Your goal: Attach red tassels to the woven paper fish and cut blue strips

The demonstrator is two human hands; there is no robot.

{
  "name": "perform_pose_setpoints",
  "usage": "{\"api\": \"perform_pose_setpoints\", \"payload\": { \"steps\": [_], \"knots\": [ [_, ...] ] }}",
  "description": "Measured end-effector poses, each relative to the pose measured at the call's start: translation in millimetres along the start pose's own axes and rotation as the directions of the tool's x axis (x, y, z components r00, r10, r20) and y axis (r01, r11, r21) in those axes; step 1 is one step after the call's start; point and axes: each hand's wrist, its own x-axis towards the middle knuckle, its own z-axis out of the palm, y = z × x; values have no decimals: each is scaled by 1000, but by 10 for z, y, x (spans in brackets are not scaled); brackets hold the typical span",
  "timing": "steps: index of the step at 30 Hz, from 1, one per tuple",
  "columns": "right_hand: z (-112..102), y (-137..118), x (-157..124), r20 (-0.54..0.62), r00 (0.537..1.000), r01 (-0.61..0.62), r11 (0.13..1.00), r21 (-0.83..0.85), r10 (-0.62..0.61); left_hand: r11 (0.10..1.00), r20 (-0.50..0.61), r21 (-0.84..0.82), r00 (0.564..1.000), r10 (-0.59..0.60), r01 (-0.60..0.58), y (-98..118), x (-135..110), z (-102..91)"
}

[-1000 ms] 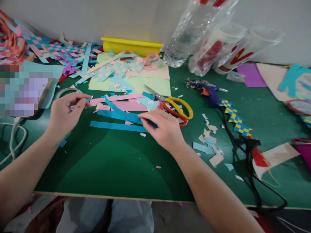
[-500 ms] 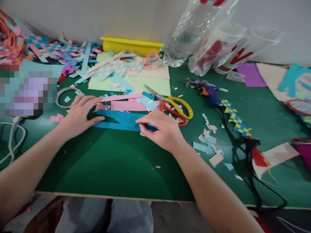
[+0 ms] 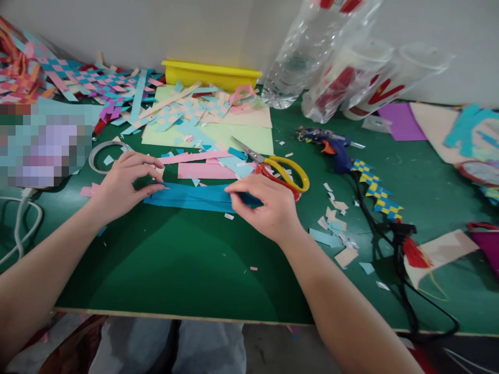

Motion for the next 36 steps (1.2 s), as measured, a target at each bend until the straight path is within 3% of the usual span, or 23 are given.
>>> {"api": "perform_pose_setpoints", "payload": {
  "steps": [4, 8, 11, 14, 19, 24, 29, 33, 36],
  "knots": [
    [-21, 31, 1, 10, 999, -48, 999, -25, 48, 950, 1, -236, 978, -208, 203, 20, -27, -30],
    [-64, 92, 38, 143, 990, -2, 999, 33, -3, 808, 72, -502, 946, -316, 308, 30, -42, -22],
    [-120, 231, 61, 68, 998, -5, 991, -132, 14, 719, 105, -602, 928, -359, 346, 39, -42, -12],
    [-177, 462, 27, -60, 991, -136, 917, -375, 122, 684, 120, -630, 917, -381, 367, 49, -40, -12],
    [-223, 827, -112, -41, 959, -256, 800, -542, 279, 727, 92, -578, 915, -394, 371, 54, -37, -18],
    [-190, 984, -186, 16, 965, -216, 822, -527, 264, 747, 37, -560, 911, -410, 359, 75, -44, -18],
    [-168, 1029, -197, 10, 966, -211, 816, -539, 257, 668, 33, -653, 894, -447, 358, 84, -54, 12],
    [-235, 882, -137, -72, 931, -345, 799, -492, 357, 636, 39, -685, 890, -455, 355, 105, -64, 44],
    [-259, 710, -104, -121, 879, -474, 822, -316, 461, 654, 14, -673, 889, -457, 346, 162, -80, 72]
  ]
}}
